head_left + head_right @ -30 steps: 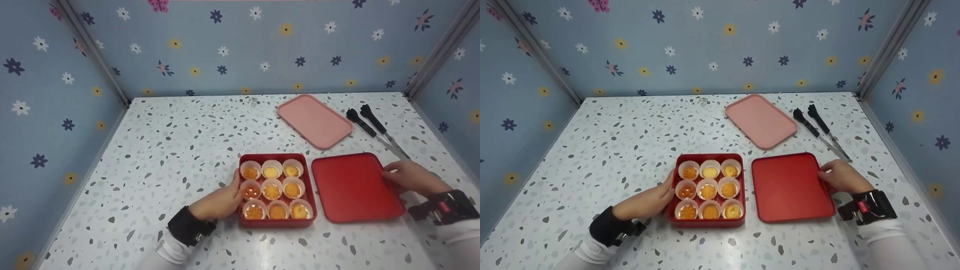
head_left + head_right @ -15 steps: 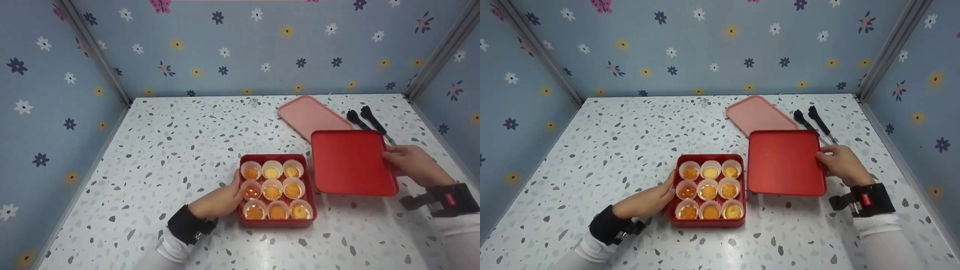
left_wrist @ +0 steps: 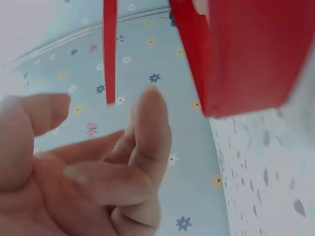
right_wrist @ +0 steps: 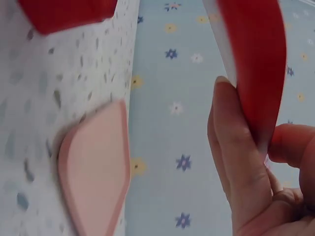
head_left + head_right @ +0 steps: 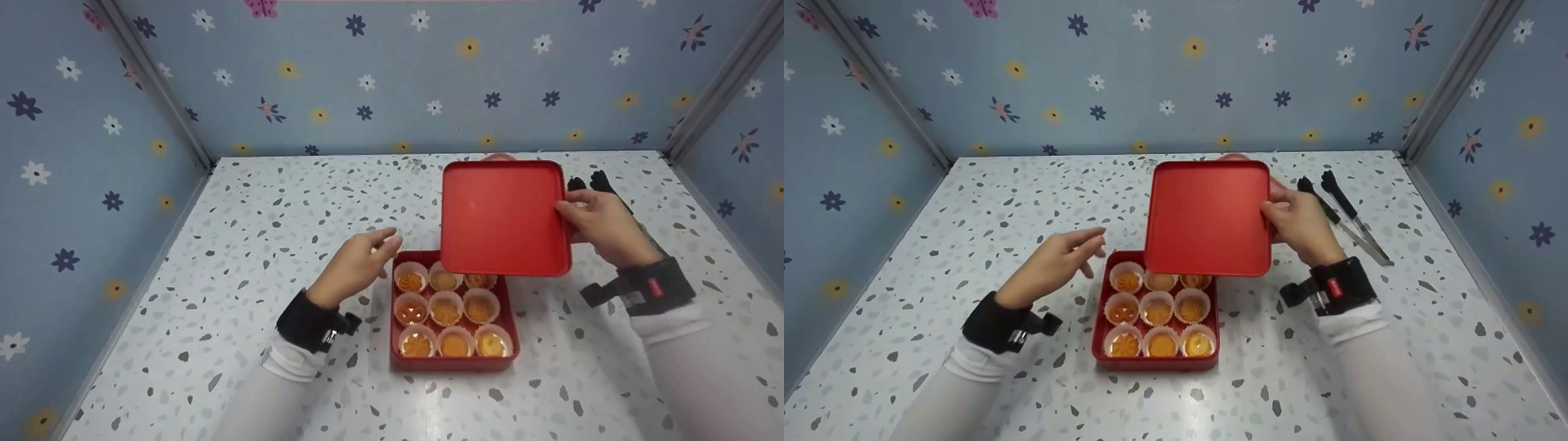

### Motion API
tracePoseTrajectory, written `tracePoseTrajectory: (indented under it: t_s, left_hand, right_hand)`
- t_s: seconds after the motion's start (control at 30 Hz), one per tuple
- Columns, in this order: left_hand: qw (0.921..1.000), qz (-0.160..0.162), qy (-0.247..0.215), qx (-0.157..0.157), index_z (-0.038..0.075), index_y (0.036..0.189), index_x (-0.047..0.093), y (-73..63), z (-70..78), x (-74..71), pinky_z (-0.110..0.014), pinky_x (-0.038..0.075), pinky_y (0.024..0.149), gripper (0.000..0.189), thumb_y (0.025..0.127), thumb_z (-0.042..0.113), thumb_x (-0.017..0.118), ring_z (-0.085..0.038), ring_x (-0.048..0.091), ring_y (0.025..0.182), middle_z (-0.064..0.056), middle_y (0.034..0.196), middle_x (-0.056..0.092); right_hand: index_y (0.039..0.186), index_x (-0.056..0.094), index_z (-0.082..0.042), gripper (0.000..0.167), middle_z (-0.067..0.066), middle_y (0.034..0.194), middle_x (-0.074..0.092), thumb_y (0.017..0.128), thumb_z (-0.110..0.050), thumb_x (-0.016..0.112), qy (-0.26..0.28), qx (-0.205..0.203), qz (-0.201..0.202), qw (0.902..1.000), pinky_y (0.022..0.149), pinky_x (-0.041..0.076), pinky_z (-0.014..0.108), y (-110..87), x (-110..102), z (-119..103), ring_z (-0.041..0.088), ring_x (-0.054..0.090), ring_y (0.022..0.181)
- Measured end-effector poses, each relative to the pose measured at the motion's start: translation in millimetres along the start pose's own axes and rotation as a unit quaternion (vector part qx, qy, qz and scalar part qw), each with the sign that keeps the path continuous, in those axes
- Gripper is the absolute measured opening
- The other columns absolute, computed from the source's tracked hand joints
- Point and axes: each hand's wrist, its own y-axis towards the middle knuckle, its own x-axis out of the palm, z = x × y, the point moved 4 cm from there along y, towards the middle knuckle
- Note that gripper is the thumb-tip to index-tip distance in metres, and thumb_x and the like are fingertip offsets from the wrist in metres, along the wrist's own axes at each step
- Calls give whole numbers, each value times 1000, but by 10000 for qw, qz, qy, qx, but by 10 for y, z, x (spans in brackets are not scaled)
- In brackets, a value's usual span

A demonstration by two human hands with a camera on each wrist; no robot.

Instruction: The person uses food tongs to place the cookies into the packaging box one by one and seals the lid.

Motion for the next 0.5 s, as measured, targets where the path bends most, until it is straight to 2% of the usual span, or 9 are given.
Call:
tracePoseTrajectory:
  t_s: [0.07,0.1,0.13,0.23,0.3,0.33,0.4,0.5]
  left_hand:
    - [9993,152,-307,175,3,147,45,135,26,-21,-35,51,71,56,104,38,50,-31,68,75,-13,115,69]
    - [9983,229,-474,232,2,146,46,195,26,-30,-34,50,73,55,104,37,51,-31,68,74,-15,117,68]
    - [9970,308,-664,259,2,145,48,250,16,-37,-33,50,73,54,104,36,52,-30,68,72,-14,117,68]
    - [9900,584,-1245,303,2,139,56,357,-31,-55,-31,49,65,47,102,31,56,-29,65,63,-13,113,70]
    - [9848,823,-1493,329,2,133,62,382,-66,-67,-27,48,57,42,100,27,61,-25,61,55,-10,106,72]
    - [9823,943,-1583,334,2,131,63,380,-84,-69,-26,46,54,41,99,26,63,-23,59,52,-9,105,72]
    - [9781,1151,-1694,361,1,128,66,358,-112,-70,-25,42,48,38,97,23,66,-20,56,48,-7,103,73]
    - [9740,1342,-1760,490,-1,127,66,311,-121,-68,-24,42,47,37,95,18,68,-19,56,45,-8,101,73]
  right_hand:
    - [136,49,11,49,12,100,70,100,-21,60,265,-97,-28,9996,70,58,31,52,129,-80,16,71,80]
    - [136,50,10,48,12,108,70,100,-20,60,390,-159,-33,9991,69,58,32,72,194,-113,17,71,81]
    - [136,52,9,47,14,109,69,100,-19,61,518,-215,-44,9984,68,59,34,92,261,-143,19,71,81]
    - [133,56,6,42,17,106,70,100,-19,61,716,-365,-101,9967,64,59,37,131,450,-210,24,72,78]
    - [129,59,3,39,16,102,71,100,-22,62,733,-407,-90,9964,62,59,38,141,549,-230,27,73,75]
    - [127,60,2,38,17,93,71,99,-23,62,704,-423,-68,9966,62,59,38,140,589,-239,28,73,73]
    - [125,60,0,37,14,93,71,99,-26,63,680,-501,-61,9964,65,59,38,117,645,-252,27,73,75]
    - [125,59,1,38,15,94,72,98,-26,64,715,-776,1,9944,68,58,38,50,676,-284,25,73,79]
